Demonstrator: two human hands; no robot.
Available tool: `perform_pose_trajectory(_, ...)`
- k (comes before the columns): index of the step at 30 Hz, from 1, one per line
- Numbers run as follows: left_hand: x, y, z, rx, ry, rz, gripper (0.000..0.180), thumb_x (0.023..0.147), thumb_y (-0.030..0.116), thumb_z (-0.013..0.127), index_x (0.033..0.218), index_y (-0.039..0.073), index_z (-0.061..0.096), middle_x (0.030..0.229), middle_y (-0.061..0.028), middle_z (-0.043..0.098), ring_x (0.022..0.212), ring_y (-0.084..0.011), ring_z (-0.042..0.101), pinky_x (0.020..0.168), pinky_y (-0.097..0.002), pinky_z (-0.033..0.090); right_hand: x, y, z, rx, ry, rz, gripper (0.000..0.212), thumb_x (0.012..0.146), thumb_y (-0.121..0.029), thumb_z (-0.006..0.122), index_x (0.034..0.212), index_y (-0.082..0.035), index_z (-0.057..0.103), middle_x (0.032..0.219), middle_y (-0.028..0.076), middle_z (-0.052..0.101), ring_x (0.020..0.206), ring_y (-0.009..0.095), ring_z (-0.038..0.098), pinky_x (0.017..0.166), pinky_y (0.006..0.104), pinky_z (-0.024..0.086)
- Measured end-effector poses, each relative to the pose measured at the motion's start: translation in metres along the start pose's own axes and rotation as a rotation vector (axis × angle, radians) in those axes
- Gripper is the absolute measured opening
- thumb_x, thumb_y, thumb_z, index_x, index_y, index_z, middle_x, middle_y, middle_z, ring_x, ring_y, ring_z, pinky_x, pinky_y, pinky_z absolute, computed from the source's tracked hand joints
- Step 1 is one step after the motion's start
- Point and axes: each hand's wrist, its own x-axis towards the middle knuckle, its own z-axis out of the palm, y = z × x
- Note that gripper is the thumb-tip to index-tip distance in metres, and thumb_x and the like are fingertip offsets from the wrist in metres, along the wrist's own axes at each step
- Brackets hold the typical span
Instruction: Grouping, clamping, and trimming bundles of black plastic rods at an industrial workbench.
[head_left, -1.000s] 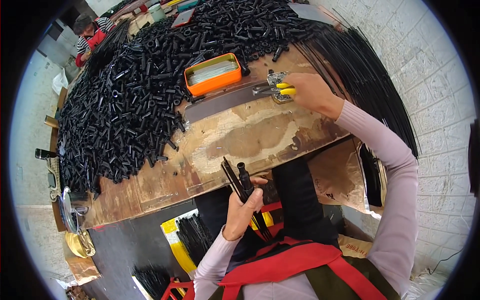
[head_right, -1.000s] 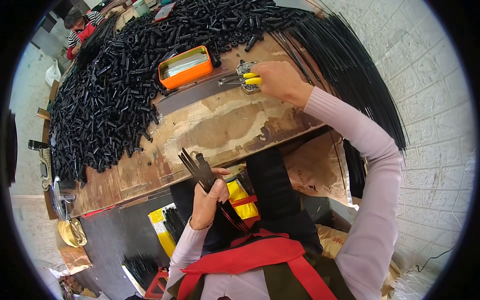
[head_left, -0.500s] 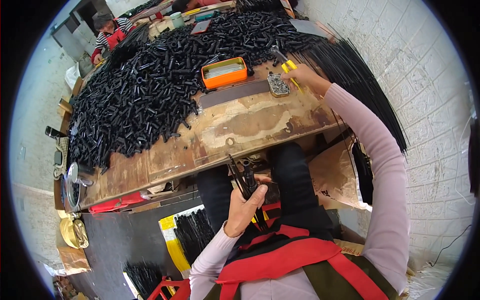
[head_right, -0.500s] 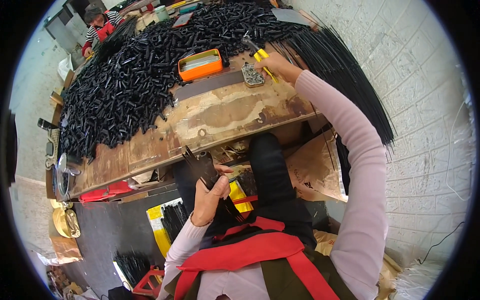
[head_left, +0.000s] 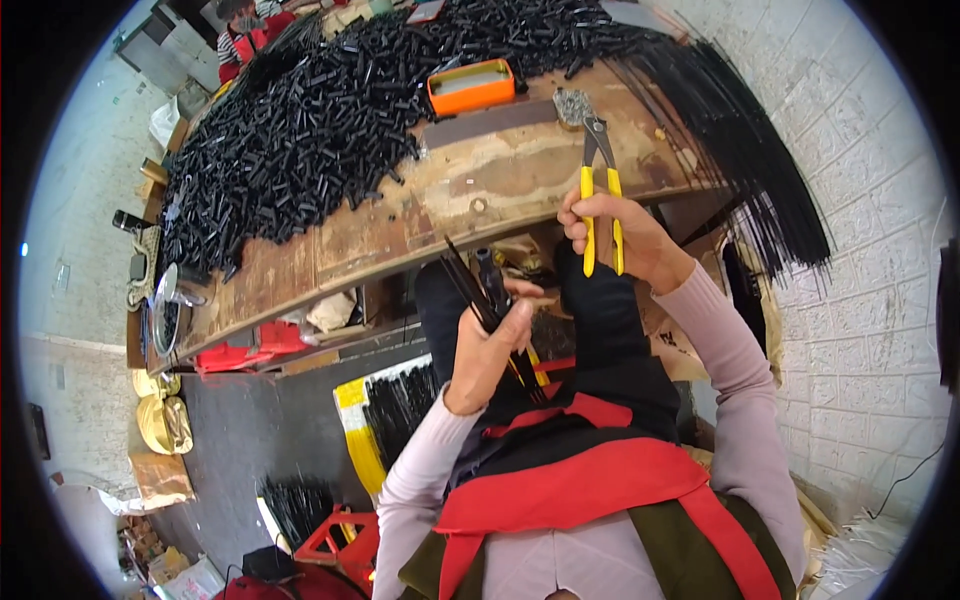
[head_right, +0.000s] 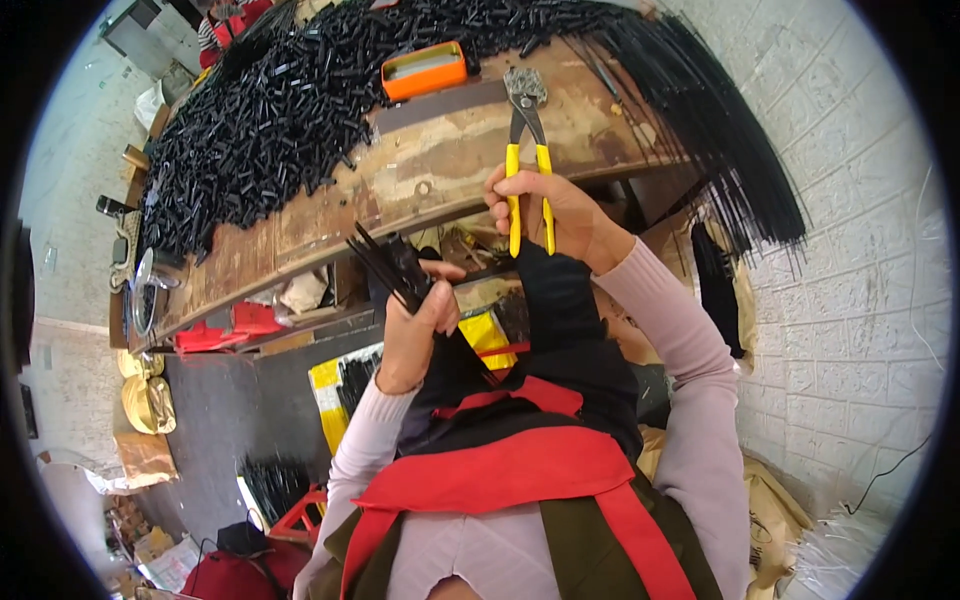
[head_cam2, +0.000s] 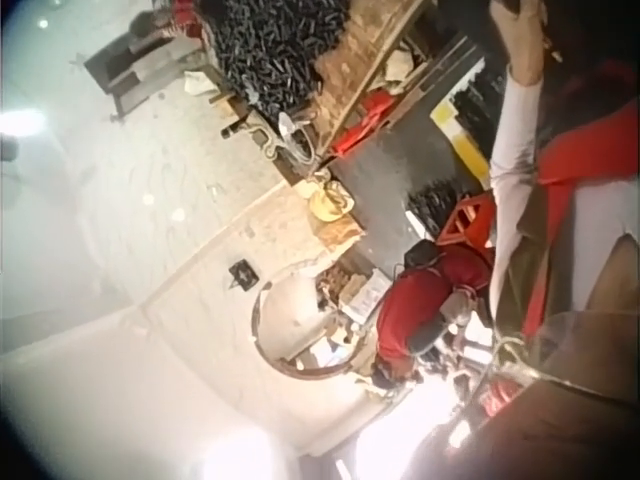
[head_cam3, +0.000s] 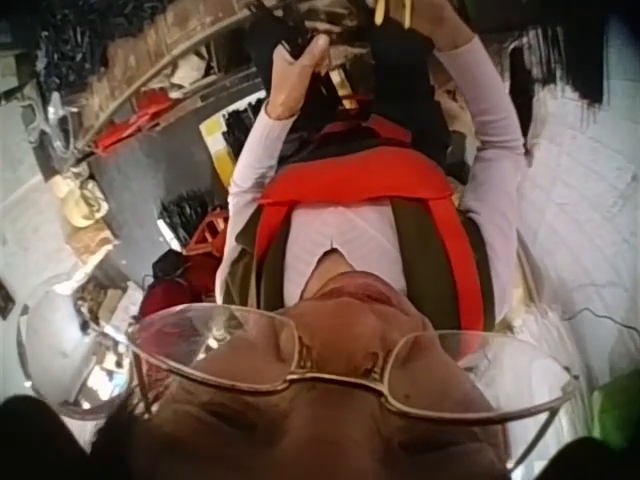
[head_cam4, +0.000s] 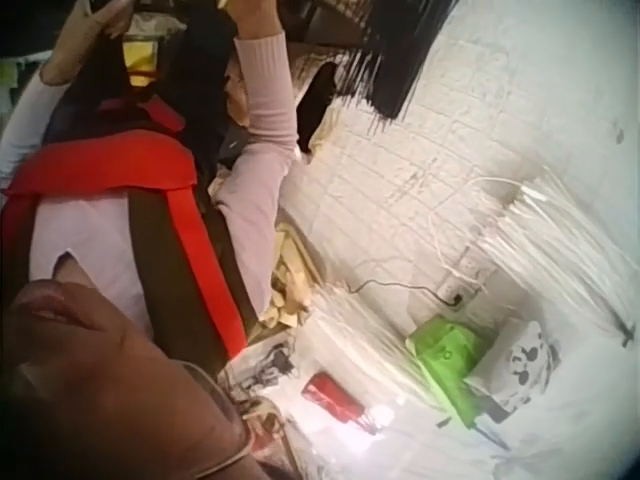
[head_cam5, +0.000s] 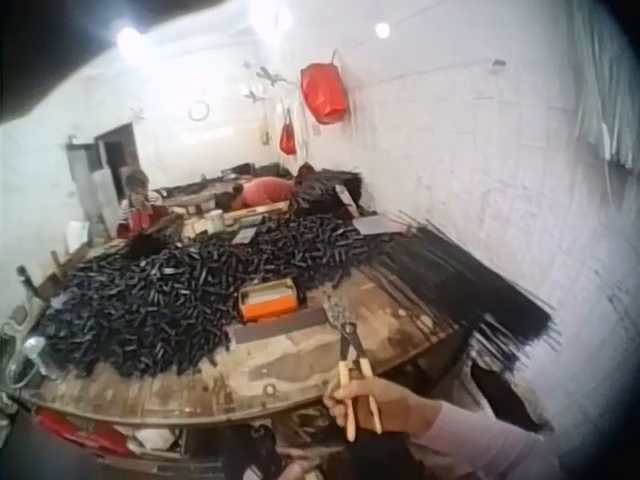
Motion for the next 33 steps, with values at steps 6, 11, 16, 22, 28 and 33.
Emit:
perform_pose_trajectory(6, 0.001, -0.006, -0.003, -0.021, -0.032, 0.063, 0.040, 0.100, 0.030, 0.054, 0.122, -0.004, 0.049, 0.070, 0.0022, 0.040, 0.059, -0.0078, 0.037, 0.055, -0.0231, 0.033, -0.023, 0.035, 0.014, -0.092, -0.032, 0.003, 0.014, 0.090, -0.009, 0.061, 0.102, -0.001, 0.059, 0.087, 0.006, 0.059, 0.076, 0.014, 0.060, 0.069, 0.0288, 0.053)
perform_pose_trajectory(11, 0.001, -0.012, 0.008, -0.058, -0.011, 0.181, 0.069, 0.098, 0.056, 0.044, 0.134, -0.003, 0.044, 0.072, 0.0007, 0.045, 0.063, -0.0076, 0.041, 0.059, -0.0242, 0.036, -0.053, 0.044, 0.034, -0.564, 0.113, -0.267, 0.013, 0.088, -0.003, 0.065, 0.099, 0.003, 0.061, 0.092, 0.010, 0.065, 0.082, 0.016, 0.065, 0.073, 0.0280, 0.054)
perform_pose_trajectory(16, -0.001, -0.010, 0.014, -0.005, -0.185, 0.137, 0.083, 0.097, 0.065, 0.034, 0.136, -0.007, 0.042, 0.073, 0.0004, 0.049, 0.064, -0.0076, 0.043, 0.062, -0.0232, 0.038, -0.070, 0.050, 0.058, -0.375, 0.051, -0.383, 0.014, 0.085, 0.009, 0.066, 0.097, 0.005, 0.062, 0.090, 0.008, 0.067, 0.087, 0.016, 0.066, 0.077, 0.0269, 0.053)
perform_pose_trajectory(22, 0.001, -0.013, 0.016, 0.028, -0.189, 0.144, 0.084, 0.097, 0.065, 0.033, 0.134, -0.009, 0.044, 0.076, -0.0003, 0.053, 0.066, -0.0074, 0.045, 0.063, -0.0225, 0.038, -0.072, 0.054, 0.050, -0.637, 0.098, -0.455, 0.013, 0.085, 0.009, 0.066, 0.094, 0.001, 0.062, 0.090, 0.007, 0.067, 0.090, 0.015, 0.064, 0.081, 0.0276, 0.051)
perform_pose_trajectory(28, 0.001, -0.013, 0.010, 0.029, -0.188, 0.145, 0.084, 0.097, 0.066, 0.031, 0.134, -0.009, 0.044, 0.076, -0.0005, 0.053, 0.066, -0.0071, 0.046, 0.063, -0.0219, 0.038, -0.068, 0.053, 0.054, -0.626, 0.105, -0.395, 0.013, 0.084, 0.008, 0.067, 0.094, 0.000, 0.063, 0.090, 0.005, 0.066, 0.088, 0.014, 0.064, 0.083, 0.0285, 0.050)
perform_pose_trajectory(33, 0.000, -0.013, 0.004, 0.025, -0.206, 0.146, 0.086, 0.096, 0.067, 0.032, 0.134, -0.009, 0.044, 0.074, 0.0006, 0.052, 0.065, -0.0067, 0.045, 0.063, -0.0212, 0.037, -0.062, 0.058, 0.051, -0.757, 0.118, -0.420, 0.012, 0.084, 0.009, 0.067, 0.092, 0.001, 0.063, 0.090, 0.006, 0.066, 0.095, 0.017, 0.064, 0.086, 0.0299, 0.050)
